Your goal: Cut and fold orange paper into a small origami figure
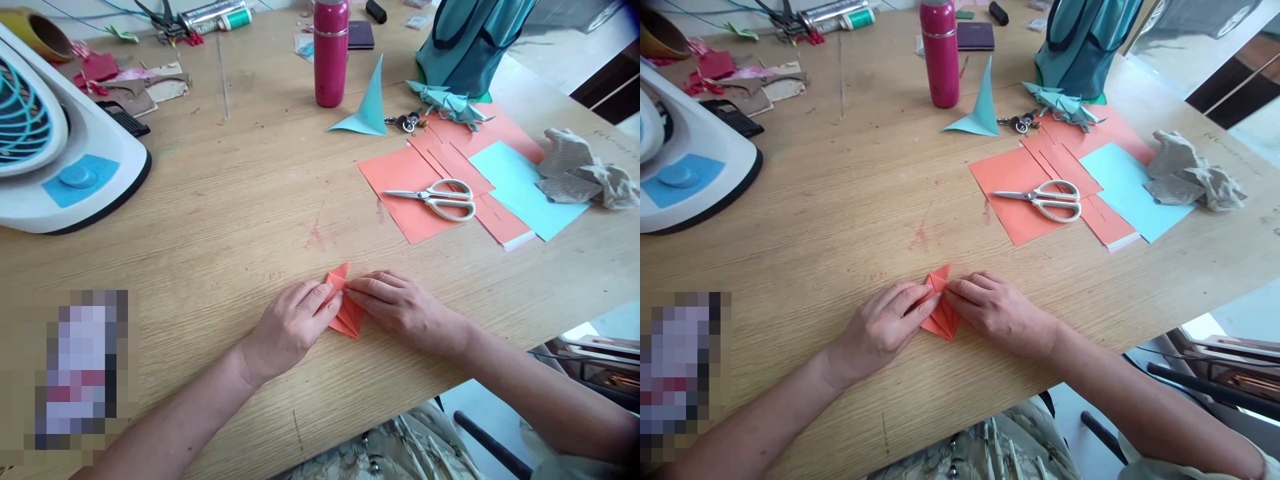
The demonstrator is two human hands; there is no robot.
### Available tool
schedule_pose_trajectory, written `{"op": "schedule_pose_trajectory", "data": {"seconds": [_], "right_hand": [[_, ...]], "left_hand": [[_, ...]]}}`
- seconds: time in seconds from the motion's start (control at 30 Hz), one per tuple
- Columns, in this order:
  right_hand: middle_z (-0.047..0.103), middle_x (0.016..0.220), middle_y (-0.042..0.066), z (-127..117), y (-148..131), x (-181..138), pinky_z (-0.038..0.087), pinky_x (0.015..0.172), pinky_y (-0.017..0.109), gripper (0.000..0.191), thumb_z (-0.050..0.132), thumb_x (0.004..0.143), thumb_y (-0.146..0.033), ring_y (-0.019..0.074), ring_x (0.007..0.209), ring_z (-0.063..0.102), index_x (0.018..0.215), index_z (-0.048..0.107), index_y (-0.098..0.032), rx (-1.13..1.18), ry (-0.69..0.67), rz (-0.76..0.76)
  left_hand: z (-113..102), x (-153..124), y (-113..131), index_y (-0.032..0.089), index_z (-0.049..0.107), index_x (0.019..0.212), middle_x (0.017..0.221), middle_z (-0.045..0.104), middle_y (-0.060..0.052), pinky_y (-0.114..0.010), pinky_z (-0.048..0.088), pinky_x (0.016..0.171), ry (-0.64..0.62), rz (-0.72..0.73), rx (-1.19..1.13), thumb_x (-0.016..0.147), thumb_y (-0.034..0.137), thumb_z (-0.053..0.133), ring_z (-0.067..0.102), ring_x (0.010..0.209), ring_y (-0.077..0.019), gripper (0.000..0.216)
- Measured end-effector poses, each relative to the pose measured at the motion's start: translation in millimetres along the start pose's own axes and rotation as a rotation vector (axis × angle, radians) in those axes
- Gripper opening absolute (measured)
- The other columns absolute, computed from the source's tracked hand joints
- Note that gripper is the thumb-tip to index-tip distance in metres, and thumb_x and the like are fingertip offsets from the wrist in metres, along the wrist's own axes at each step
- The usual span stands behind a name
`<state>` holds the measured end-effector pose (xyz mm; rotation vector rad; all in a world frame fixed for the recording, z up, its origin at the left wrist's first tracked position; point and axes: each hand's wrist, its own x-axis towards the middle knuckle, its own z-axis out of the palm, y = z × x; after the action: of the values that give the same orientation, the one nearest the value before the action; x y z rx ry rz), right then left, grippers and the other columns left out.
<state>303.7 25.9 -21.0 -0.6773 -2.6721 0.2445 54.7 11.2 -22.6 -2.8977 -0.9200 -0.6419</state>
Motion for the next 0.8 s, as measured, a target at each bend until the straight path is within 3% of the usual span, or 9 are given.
{"op": "schedule_pose_trajectory", "data": {"seconds": [0.4,0.8], "right_hand": [[0.065,0.128,0.02,2,5,-5,0.054,0.09,0.042,0.035,0.045,0.101,-0.012,0.0265,0.109,0.064,0.133,0.058,-0.007,0.051,-0.006,0.011],[0.064,0.129,0.02,1,5,-4,0.052,0.088,0.044,0.037,0.045,0.101,-0.014,0.0274,0.109,0.062,0.137,0.055,-0.008,0.034,-0.02,0.002]], "left_hand": [[-4,-9,-16,0.009,0.061,0.13,0.135,0.063,-0.016,-0.045,0.053,0.104,-0.103,0.118,-0.082,0.097,0.011,0.053,0.056,0.129,-0.0287,0.033],[-7,-5,-14,0.009,0.057,0.134,0.139,0.061,-0.016,-0.045,0.054,0.103,-0.147,0.103,-0.064,0.097,0.028,0.06,0.056,0.131,-0.028,0.042]]}}
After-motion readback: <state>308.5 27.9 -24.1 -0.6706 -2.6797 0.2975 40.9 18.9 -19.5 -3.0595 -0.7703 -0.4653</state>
